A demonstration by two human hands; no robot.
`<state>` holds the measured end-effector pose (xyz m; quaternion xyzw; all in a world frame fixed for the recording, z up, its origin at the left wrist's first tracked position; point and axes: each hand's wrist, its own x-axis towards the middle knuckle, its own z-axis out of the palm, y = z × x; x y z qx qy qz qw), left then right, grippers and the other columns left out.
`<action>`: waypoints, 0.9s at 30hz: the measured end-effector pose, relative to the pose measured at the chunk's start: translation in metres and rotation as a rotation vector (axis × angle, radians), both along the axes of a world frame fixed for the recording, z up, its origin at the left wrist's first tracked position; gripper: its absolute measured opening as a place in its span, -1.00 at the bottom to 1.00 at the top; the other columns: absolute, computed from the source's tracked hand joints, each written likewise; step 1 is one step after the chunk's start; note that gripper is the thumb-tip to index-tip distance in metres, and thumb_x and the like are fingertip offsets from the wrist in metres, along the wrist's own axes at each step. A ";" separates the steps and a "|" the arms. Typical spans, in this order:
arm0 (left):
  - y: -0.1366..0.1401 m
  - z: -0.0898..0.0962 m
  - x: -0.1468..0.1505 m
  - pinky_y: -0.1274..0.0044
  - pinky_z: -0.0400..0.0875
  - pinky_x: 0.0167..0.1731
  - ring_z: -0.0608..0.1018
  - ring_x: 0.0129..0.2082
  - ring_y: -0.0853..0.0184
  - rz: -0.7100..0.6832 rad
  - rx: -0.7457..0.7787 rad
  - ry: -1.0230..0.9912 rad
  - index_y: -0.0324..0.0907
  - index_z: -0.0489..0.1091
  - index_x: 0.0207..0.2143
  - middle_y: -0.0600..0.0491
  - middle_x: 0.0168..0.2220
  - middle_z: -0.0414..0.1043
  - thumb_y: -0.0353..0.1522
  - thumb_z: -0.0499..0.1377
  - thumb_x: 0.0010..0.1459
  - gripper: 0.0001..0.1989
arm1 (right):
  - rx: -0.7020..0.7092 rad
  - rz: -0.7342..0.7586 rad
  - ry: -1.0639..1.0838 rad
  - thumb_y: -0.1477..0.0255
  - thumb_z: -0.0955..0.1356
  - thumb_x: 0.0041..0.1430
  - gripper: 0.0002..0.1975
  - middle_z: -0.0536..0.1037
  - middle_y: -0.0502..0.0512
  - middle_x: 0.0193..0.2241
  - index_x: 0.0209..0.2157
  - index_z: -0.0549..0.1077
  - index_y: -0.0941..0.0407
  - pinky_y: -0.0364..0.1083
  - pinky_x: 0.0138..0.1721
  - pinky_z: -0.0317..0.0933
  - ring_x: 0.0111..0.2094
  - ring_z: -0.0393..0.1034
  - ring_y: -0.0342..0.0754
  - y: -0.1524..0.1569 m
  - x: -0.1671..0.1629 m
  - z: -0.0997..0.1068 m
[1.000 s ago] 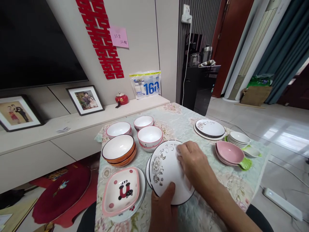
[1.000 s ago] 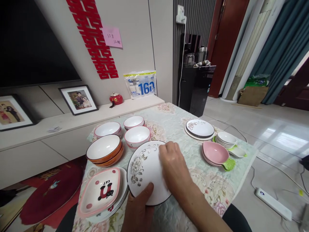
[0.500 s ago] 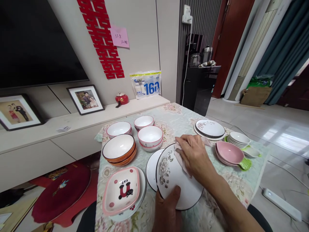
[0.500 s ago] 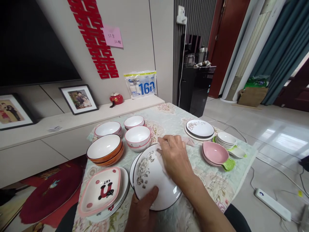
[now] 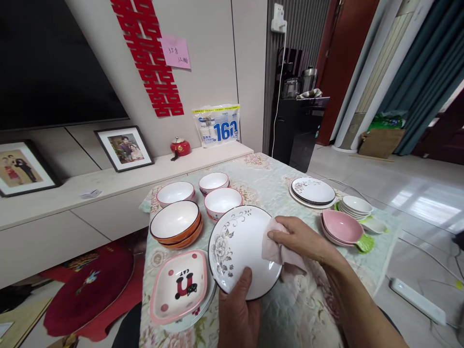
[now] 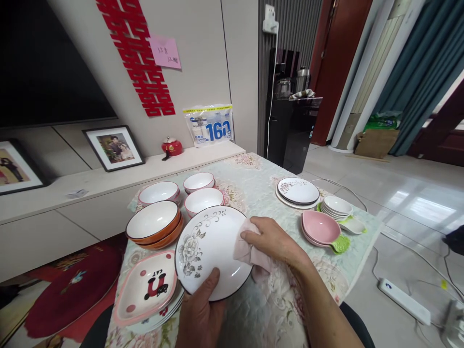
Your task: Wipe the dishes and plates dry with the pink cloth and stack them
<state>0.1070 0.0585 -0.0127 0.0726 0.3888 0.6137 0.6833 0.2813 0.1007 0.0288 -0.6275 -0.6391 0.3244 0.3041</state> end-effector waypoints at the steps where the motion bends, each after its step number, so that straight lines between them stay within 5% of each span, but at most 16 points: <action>1: 0.000 0.001 0.000 0.39 0.61 -0.17 0.66 -0.10 0.11 -0.010 0.017 -0.008 0.07 0.22 0.29 -0.06 0.04 0.59 -0.56 0.32 -0.03 -0.16 | 0.026 -0.025 0.069 0.32 0.33 0.14 -0.84 0.47 -0.01 -0.43 -0.41 0.42 0.13 -0.13 -0.38 0.13 -0.37 0.33 -0.06 0.002 -0.002 -0.003; 5: -0.001 0.001 -0.003 0.40 0.60 -0.14 0.64 -0.05 0.07 -0.036 0.048 -0.067 0.02 0.25 0.28 -0.08 0.02 0.60 -0.51 0.34 -0.04 -0.18 | 0.174 -0.129 0.233 0.33 0.36 0.13 -0.83 0.51 -0.01 -0.39 -0.30 0.49 0.13 -0.12 -0.32 0.21 -0.34 0.37 -0.06 0.005 -0.009 -0.007; 10: 0.000 -0.011 -0.010 0.35 0.60 -0.18 0.65 -0.10 0.03 -0.152 0.024 -0.121 -0.10 0.44 0.13 -0.11 -0.10 0.65 -0.43 0.37 -0.06 -0.37 | 0.334 -0.180 0.132 0.36 0.34 0.18 -0.83 0.59 0.03 -0.32 -0.25 0.53 0.11 -0.07 -0.20 0.27 -0.26 0.46 0.00 0.001 -0.001 0.000; 15: -0.002 -0.012 -0.012 0.29 0.57 -0.14 0.67 -0.21 0.08 -0.261 -0.033 -0.124 -0.20 0.56 -0.05 -0.12 -0.19 0.67 -0.43 0.41 -0.11 -0.52 | 0.477 -0.060 -0.059 0.40 0.33 0.24 -0.79 0.63 0.09 -0.21 -0.12 0.52 0.09 -0.03 -0.11 0.32 -0.19 0.51 0.01 -0.005 0.010 0.006; 21: -0.006 -0.002 -0.004 0.23 0.55 -0.14 0.69 -0.26 0.02 -0.265 -0.019 0.020 -0.21 0.50 0.03 -0.11 -0.28 0.69 -0.44 0.48 -0.25 -0.32 | 0.604 0.023 -0.317 0.48 0.24 0.35 -0.72 0.56 0.16 -0.19 0.05 0.42 0.12 -0.01 -0.18 0.33 -0.18 0.47 0.01 -0.008 -0.004 0.005; 27: -0.011 -0.035 0.000 0.17 0.50 -0.18 0.66 -0.30 -0.04 -0.346 -0.006 0.048 -0.26 0.54 -0.14 -0.12 -0.35 0.66 -0.40 0.48 -0.27 -0.47 | 0.765 0.167 -0.490 0.50 0.26 0.31 -0.75 0.53 0.19 -0.19 -0.02 0.44 0.14 0.08 -0.13 0.23 -0.16 0.34 0.07 -0.020 -0.047 0.014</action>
